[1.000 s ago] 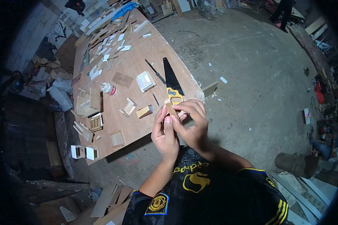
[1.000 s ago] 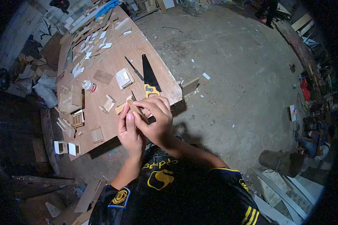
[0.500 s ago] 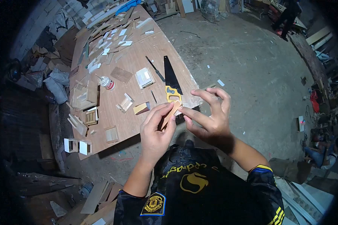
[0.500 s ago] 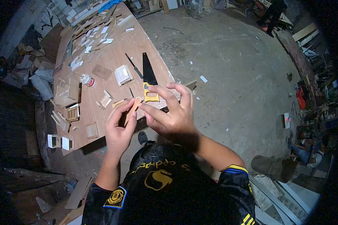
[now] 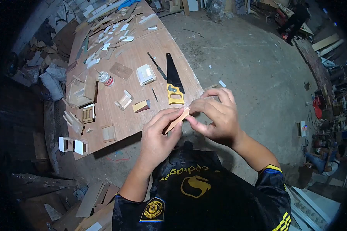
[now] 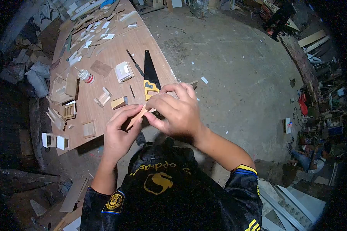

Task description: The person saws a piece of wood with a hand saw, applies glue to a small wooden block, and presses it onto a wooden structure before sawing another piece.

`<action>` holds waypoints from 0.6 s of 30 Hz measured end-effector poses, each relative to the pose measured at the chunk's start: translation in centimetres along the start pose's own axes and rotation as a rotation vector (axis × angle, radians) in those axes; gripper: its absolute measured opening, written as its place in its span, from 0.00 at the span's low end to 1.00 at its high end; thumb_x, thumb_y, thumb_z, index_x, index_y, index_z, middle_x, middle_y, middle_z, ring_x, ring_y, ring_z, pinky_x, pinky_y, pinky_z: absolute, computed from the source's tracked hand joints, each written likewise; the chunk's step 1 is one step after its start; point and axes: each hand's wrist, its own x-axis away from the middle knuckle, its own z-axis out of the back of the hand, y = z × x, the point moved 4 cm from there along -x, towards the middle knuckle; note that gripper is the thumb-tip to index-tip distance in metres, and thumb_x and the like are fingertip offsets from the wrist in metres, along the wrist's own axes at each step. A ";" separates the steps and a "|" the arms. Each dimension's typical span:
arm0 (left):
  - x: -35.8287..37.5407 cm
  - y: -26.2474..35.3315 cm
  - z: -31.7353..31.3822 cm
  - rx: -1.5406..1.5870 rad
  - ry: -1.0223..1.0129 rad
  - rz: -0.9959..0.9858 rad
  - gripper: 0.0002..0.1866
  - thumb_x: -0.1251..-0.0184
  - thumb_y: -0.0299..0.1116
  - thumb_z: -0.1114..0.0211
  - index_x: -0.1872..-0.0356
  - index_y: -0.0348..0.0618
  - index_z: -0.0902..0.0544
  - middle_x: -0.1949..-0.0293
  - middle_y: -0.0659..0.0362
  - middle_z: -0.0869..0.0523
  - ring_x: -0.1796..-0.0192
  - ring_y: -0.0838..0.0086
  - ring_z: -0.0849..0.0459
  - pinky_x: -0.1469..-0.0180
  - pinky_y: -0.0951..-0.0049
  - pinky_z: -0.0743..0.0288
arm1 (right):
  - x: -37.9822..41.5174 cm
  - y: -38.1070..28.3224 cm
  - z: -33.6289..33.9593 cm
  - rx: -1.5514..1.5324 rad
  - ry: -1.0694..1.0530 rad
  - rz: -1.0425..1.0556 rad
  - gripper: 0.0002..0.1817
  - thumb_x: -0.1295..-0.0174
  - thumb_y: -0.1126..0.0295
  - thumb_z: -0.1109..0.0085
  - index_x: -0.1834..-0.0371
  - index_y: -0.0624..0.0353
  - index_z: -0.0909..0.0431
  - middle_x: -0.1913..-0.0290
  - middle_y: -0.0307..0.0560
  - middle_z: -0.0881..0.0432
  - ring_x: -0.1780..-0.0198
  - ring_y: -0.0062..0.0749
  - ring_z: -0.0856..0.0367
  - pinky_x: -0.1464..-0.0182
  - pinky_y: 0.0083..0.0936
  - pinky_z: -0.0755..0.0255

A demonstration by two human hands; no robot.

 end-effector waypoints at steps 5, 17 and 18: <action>0.3 0.0 0.5 -0.003 -0.007 -0.031 0.16 0.42 0.20 0.33 0.51 0.34 0.18 0.52 0.48 0.15 0.52 0.61 0.13 0.51 0.69 0.20 | -0.1 -0.2 -0.4 -0.046 -0.019 -0.030 0.16 0.59 0.69 0.24 0.65 0.50 0.16 0.66 0.33 0.15 0.57 0.37 0.22 0.49 0.33 0.34; 0.9 -0.5 0.8 -0.010 -0.069 -0.004 0.16 0.44 0.21 0.27 0.54 0.37 0.18 0.53 0.52 0.15 0.50 0.68 0.16 0.49 0.72 0.22 | 0.3 -0.4 -1.3 -0.059 -0.100 -0.002 0.16 0.62 0.67 0.26 0.65 0.49 0.14 0.64 0.34 0.17 0.56 0.39 0.23 0.52 0.33 0.29; 1.0 -0.7 0.8 -0.008 -0.059 0.006 0.16 0.44 0.21 0.27 0.54 0.37 0.18 0.53 0.53 0.15 0.50 0.69 0.16 0.50 0.72 0.22 | 0.4 -0.3 -1.5 -0.070 -0.108 -0.013 0.15 0.60 0.64 0.27 0.65 0.47 0.14 0.63 0.34 0.17 0.55 0.38 0.23 0.52 0.33 0.28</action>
